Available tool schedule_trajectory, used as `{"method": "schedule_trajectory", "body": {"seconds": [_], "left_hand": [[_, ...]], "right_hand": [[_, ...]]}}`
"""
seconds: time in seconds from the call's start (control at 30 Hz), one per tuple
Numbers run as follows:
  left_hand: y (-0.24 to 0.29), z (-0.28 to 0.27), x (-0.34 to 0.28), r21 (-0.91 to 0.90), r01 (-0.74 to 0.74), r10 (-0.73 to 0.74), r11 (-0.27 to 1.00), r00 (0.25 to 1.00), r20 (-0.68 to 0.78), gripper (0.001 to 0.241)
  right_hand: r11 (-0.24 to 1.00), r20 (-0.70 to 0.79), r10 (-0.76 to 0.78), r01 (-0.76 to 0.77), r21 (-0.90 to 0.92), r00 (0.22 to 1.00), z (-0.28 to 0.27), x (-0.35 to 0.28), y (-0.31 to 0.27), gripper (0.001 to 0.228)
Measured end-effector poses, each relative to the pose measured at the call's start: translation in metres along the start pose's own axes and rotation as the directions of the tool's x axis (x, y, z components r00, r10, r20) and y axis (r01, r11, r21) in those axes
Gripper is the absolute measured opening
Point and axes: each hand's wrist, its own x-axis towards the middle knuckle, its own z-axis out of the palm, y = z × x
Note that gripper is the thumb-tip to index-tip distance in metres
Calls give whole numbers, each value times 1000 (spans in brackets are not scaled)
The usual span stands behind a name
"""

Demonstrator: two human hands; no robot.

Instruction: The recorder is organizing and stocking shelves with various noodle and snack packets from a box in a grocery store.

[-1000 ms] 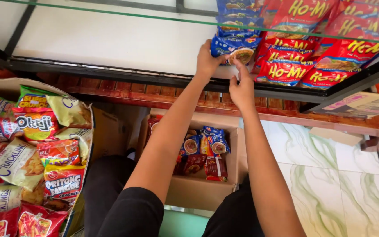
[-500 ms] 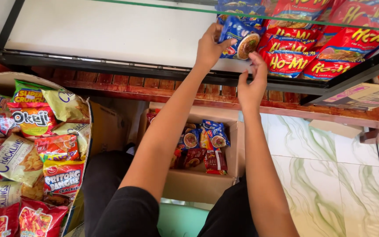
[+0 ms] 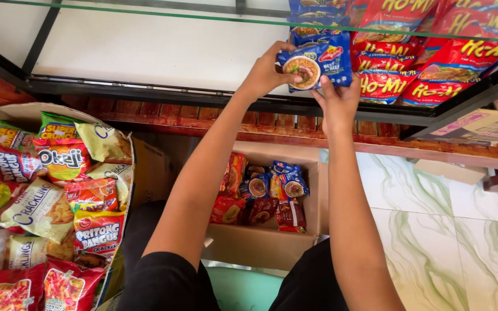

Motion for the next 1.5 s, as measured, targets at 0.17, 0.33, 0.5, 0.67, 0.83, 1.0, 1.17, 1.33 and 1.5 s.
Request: {"method": "schedule_trajectory", "body": {"seconds": [0.17, 0.33, 0.5, 0.67, 0.83, 1.0, 1.17, 1.33, 1.5], "left_hand": [[-15, 2, 12, 39, 176, -169, 984, 976, -138, 72], [-32, 28, 30, 216, 135, -93, 967, 976, -195, 74], [-40, 52, 36, 187, 179, -123, 966, 953, -276, 89], [-47, 63, 26, 121, 113, -68, 986, 944, -324, 99], [16, 66, -15, 269, 58, 98, 961, 842, -531, 93], [36, 108, -143, -326, -54, -119, 944, 866, -486, 28], [-85, 152, -300, -297, 414, -483, 860, 849, -214, 29], [-249, 201, -491, -332, 685, -724, 648, 690, 11, 34], [-216, 172, -482, -488, 872, -983, 44, 125, 136, 62]], "right_hand": [[712, 178, -396, 424, -560, 901, 20, -40, -3, 74], [376, 351, -463, 539, -754, 814, 22, -64, 4, 88], [288, 470, -258, 531, -797, 844, 6, -49, 8, 68], [429, 389, -276, 475, -768, 879, 8, -61, -10, 53], [534, 329, -441, 539, -652, 835, -15, -81, 10, 50], [742, -156, -517, 349, -573, 842, -68, -115, 81, 34], [846, -340, -329, 115, -520, 881, -142, -172, 208, 25], [817, -365, -161, -84, -571, 917, -215, -254, 330, 27], [498, -200, 270, -315, -808, 942, -233, -287, 366, 25]]}}
